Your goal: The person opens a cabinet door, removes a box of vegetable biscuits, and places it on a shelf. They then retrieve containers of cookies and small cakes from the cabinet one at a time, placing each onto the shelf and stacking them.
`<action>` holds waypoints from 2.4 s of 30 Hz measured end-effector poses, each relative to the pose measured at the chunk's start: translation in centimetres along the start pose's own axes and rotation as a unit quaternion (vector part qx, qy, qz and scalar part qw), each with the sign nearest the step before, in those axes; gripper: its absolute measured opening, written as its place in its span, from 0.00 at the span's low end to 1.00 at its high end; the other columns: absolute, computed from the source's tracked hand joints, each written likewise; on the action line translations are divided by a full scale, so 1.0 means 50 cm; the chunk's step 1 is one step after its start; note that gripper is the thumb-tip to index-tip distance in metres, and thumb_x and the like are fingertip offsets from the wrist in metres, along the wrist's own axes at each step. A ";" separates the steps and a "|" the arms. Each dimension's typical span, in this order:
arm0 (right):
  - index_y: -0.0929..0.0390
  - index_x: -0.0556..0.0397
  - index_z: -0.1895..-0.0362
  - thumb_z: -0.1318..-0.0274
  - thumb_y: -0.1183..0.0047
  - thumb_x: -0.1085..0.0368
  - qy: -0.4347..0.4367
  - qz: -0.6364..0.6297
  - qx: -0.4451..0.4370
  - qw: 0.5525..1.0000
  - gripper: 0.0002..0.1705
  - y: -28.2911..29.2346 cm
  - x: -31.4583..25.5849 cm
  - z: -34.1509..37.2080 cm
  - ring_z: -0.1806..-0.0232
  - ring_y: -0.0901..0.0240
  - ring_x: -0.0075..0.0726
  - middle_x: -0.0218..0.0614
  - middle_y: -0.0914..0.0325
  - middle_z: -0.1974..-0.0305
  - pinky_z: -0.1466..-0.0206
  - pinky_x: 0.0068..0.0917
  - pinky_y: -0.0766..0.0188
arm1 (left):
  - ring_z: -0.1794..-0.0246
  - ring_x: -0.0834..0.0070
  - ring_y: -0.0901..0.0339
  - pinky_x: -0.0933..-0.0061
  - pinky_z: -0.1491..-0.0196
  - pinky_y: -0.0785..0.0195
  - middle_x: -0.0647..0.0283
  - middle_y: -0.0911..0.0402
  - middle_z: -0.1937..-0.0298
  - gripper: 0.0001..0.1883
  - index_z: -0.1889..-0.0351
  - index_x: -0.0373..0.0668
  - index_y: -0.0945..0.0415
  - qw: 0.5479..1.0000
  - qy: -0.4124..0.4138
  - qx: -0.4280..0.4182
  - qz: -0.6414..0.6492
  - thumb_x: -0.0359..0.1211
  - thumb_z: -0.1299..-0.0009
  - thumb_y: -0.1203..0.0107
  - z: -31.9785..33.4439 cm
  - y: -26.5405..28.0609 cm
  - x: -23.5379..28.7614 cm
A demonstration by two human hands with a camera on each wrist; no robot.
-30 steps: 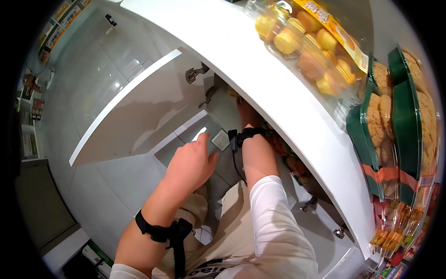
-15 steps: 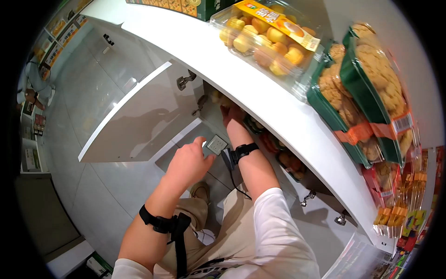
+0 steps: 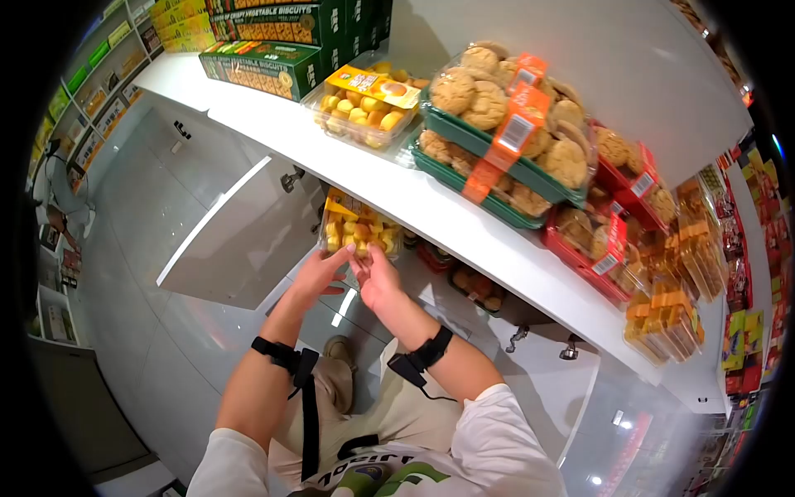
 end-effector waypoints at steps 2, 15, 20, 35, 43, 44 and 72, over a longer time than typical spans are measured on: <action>0.32 0.56 0.48 0.34 0.49 0.63 0.002 0.007 -0.012 1.000 0.14 0.017 0.010 0.053 0.54 0.23 0.35 0.36 0.25 0.56 0.46 0.31 0.21 | 0.55 0.68 0.21 0.67 0.61 0.25 0.57 0.20 0.52 0.36 0.39 0.35 0.32 0.993 -0.037 -0.024 0.111 0.51 0.36 0.37 0.020 -0.028 -0.005; 0.45 0.51 0.29 0.41 0.40 0.61 -0.267 0.441 -0.311 0.799 0.40 0.140 -0.121 0.285 0.37 0.31 0.40 0.40 0.32 0.36 0.39 0.41 0.27 | 0.63 0.73 0.19 0.70 0.55 0.25 0.63 0.17 0.59 0.16 0.52 0.39 0.24 0.972 -0.055 -0.100 0.203 0.39 0.32 0.47 0.176 0.158 0.029; 0.50 0.48 0.26 0.40 0.41 0.55 -0.217 0.322 -0.408 0.826 0.44 0.095 -0.183 0.298 0.36 0.31 0.39 0.38 0.33 0.35 0.38 0.42 0.28 | 0.53 0.70 0.18 0.68 0.47 0.25 0.56 0.18 0.50 0.22 0.45 0.33 0.27 0.962 -0.033 -0.218 0.158 0.42 0.28 0.50 0.246 0.234 0.072; 0.41 0.53 0.33 0.39 0.44 0.64 -0.016 0.372 -0.263 0.890 0.32 0.039 -0.159 0.398 0.47 0.24 0.28 0.35 0.26 0.43 0.48 0.30 0.21 | 0.50 0.72 0.20 0.69 0.46 0.26 0.56 0.21 0.46 0.25 0.40 0.36 0.31 0.954 -0.047 -0.266 0.127 0.45 0.28 0.48 0.233 0.174 0.057; 0.39 0.55 0.35 0.43 0.44 0.71 0.142 0.332 -0.251 0.898 0.32 0.066 -0.169 0.383 0.44 0.28 0.29 0.34 0.27 0.43 0.39 0.30 0.30 | 0.40 0.68 0.28 0.66 0.41 0.31 0.54 0.28 0.38 0.45 0.24 0.42 0.56 0.946 -0.196 -0.237 0.102 0.36 0.33 0.38 0.255 0.172 0.019; 0.39 0.55 0.35 0.43 0.44 0.71 0.145 0.330 -0.250 0.899 0.32 0.067 -0.169 0.382 0.44 0.28 0.29 0.34 0.27 0.43 0.39 0.30 0.30 | 0.39 0.67 0.29 0.65 0.41 0.31 0.53 0.30 0.36 0.48 0.23 0.43 0.58 0.945 -0.192 -0.236 0.119 0.31 0.36 0.36 0.260 0.170 0.015; 0.44 0.60 0.30 0.39 0.47 0.67 0.401 0.488 -0.238 0.738 0.36 -0.218 -0.220 0.272 0.33 0.36 0.43 0.52 0.37 0.34 0.39 0.35 0.27 | 0.42 0.51 0.28 0.54 0.41 0.26 0.48 0.34 0.40 0.28 0.33 0.37 0.42 0.858 -0.413 0.005 0.304 0.37 0.28 0.47 0.127 0.217 0.509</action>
Point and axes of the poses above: each hand's wrist, its own z-axis away from the middle knuckle, its own y-axis out of the back of the hand, x = y × z, the point moved 1 cm from there along -z, towards the middle knuckle
